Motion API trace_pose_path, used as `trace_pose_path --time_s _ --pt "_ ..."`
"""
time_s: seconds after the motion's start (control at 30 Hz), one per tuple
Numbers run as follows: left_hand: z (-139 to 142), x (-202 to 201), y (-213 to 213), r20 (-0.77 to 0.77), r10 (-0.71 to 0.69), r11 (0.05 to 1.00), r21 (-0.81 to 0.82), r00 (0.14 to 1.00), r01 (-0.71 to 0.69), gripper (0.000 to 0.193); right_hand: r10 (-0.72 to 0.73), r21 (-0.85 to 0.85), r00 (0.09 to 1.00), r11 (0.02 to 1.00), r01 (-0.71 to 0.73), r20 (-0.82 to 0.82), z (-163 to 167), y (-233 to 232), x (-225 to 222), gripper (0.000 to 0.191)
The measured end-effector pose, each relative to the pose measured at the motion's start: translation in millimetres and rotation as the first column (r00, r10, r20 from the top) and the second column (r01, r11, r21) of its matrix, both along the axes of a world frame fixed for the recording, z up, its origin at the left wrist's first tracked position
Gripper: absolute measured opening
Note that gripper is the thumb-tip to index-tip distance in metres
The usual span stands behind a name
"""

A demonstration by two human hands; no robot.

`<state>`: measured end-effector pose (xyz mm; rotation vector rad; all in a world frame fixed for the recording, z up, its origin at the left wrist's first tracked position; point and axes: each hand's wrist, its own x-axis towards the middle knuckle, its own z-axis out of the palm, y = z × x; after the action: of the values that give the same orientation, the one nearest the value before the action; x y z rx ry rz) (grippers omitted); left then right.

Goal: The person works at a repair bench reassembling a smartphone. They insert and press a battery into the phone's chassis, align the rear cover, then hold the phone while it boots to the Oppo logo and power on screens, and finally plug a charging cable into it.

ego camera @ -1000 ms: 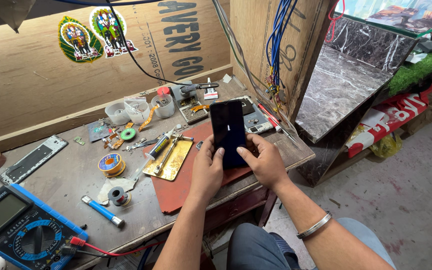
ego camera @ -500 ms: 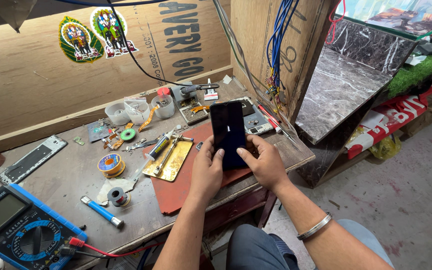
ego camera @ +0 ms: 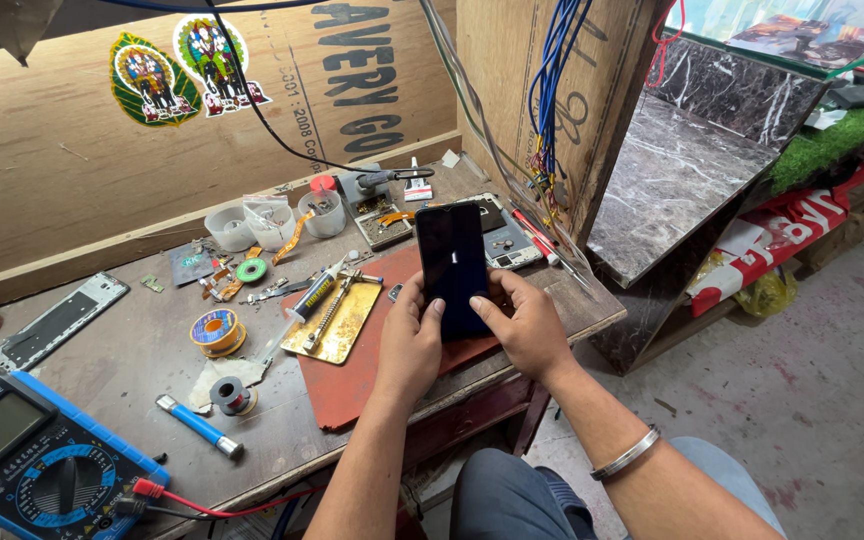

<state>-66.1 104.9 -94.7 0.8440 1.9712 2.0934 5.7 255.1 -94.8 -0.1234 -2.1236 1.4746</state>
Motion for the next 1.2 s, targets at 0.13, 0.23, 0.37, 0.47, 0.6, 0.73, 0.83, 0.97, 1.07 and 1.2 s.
trace_pose_path --time_s 0.13,0.23,0.37,0.47,0.6,0.73,0.83,0.97,1.07,1.2 --pt "-0.5 0.3 0.7 0.002 0.001 1.000 0.001 1.000 -0.001 0.035 -0.007 0.003 1.000 1.000 0.007 0.006 0.5 0.0 0.7 0.027" --pt "-1.2 -1.4 -1.2 -0.013 -0.002 1.000 0.005 1.000 0.002 0.035 -0.006 0.008 1.000 1.000 0.006 -0.002 0.0 -1.5 -0.6 0.028" --pt "-3.6 -2.8 -1.1 -0.015 0.005 1.000 0.005 1.000 -0.005 0.035 -0.007 -0.003 1.000 1.000 0.007 -0.002 -0.7 -1.7 -1.6 0.029" --pt "-5.8 -3.8 -0.2 -0.023 0.007 1.000 0.007 1.000 -0.006 0.035 0.003 -0.001 1.000 1.000 -0.003 -0.012 -1.7 -0.5 -1.9 0.028" --pt "-7.8 -5.1 0.9 -0.013 -0.017 0.999 0.046 1.000 0.018 0.036 0.017 -0.012 1.000 1.000 -0.018 -0.025 -3.6 0.2 -2.8 0.029" --pt "-7.7 -3.7 0.0 -0.013 -0.021 0.999 0.045 1.000 0.021 0.035 0.036 -0.040 0.999 0.998 -0.038 -0.033 -5.2 0.2 -1.9 0.031" --pt "-6.2 -2.4 -1.2 -0.002 -0.014 1.000 0.009 1.000 0.014 0.032 0.042 -0.035 0.998 0.998 -0.043 -0.041 -5.1 0.7 -1.2 0.033" --pt "-4.2 -1.6 -1.5 0.010 -0.017 1.000 0.018 1.000 0.017 0.032 0.042 -0.038 0.999 0.998 -0.043 -0.029 -3.8 0.5 -0.9 0.033" --pt "-3.7 -1.7 -1.4 0.010 -0.023 0.999 0.035 1.000 0.023 0.032 0.037 -0.024 0.999 0.999 -0.037 -0.022 -2.1 0.3 -0.4 0.032" --pt "-3.8 -1.9 -1.1 0.001 -0.022 0.999 0.040 1.000 0.022 0.032 0.040 -0.027 0.999 0.999 -0.040 -0.017 -0.5 -0.9 -0.1 0.032"
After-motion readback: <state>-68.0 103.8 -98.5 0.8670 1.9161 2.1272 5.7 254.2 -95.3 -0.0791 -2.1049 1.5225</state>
